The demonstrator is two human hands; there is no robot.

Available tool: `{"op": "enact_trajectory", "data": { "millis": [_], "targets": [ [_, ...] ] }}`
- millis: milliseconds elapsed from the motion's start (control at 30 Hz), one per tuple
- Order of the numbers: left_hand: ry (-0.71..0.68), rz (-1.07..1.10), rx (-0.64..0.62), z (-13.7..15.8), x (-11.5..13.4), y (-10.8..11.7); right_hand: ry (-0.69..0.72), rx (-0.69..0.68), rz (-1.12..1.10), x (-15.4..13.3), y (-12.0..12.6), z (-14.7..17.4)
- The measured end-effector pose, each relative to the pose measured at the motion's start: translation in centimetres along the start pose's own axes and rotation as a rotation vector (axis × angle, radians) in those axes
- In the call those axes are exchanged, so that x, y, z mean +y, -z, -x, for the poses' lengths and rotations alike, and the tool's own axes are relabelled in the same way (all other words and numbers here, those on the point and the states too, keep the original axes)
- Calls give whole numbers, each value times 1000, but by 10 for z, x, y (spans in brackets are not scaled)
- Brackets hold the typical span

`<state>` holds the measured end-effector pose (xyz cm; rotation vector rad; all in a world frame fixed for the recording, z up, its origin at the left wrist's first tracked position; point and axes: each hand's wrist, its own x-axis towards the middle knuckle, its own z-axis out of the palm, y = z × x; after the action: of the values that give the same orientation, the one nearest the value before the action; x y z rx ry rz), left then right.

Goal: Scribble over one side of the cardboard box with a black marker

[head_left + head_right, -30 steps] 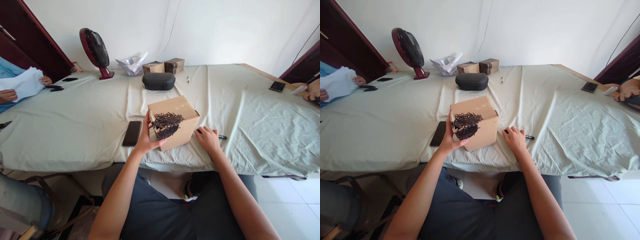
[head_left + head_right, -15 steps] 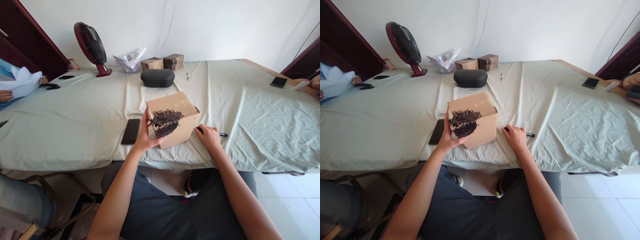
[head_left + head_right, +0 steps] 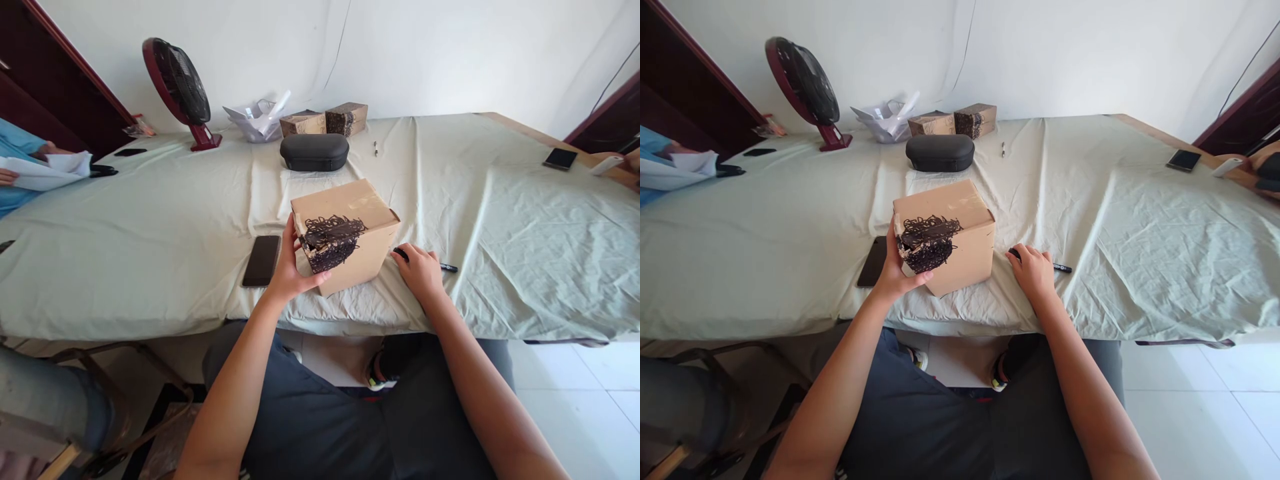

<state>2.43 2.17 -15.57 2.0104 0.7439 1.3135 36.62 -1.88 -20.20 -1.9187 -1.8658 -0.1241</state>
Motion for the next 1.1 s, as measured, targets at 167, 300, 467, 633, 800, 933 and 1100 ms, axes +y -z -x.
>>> {"op": "enact_trajectory", "data": {
  "millis": [167, 300, 467, 633, 800, 933, 1100],
  "targets": [
    [-27, 3, 7, 0, -1, 0, 53, -32, -4, 0, -1, 0],
    [-37, 4, 8, 0, -2, 0, 45, -12, -17, -2, 2, 2],
    [-11, -9, 2, 0, -1, 1, -3, 41, -10, -3, 2, 3],
    [-23, -3, 4, 0, -3, 0, -2, -13, -28, -2, 2, 2],
    [-35, -22, 3, 0, -2, 2, 7, -28, 10, -2, 2, 1],
    [-38, -42, 0, 0, -2, 2, 26, 11, 74, -4, 0, 2],
    [-52, -18, 2, 0, -2, 2, -9, -36, 44, 0, -2, 3]
  ]
}}
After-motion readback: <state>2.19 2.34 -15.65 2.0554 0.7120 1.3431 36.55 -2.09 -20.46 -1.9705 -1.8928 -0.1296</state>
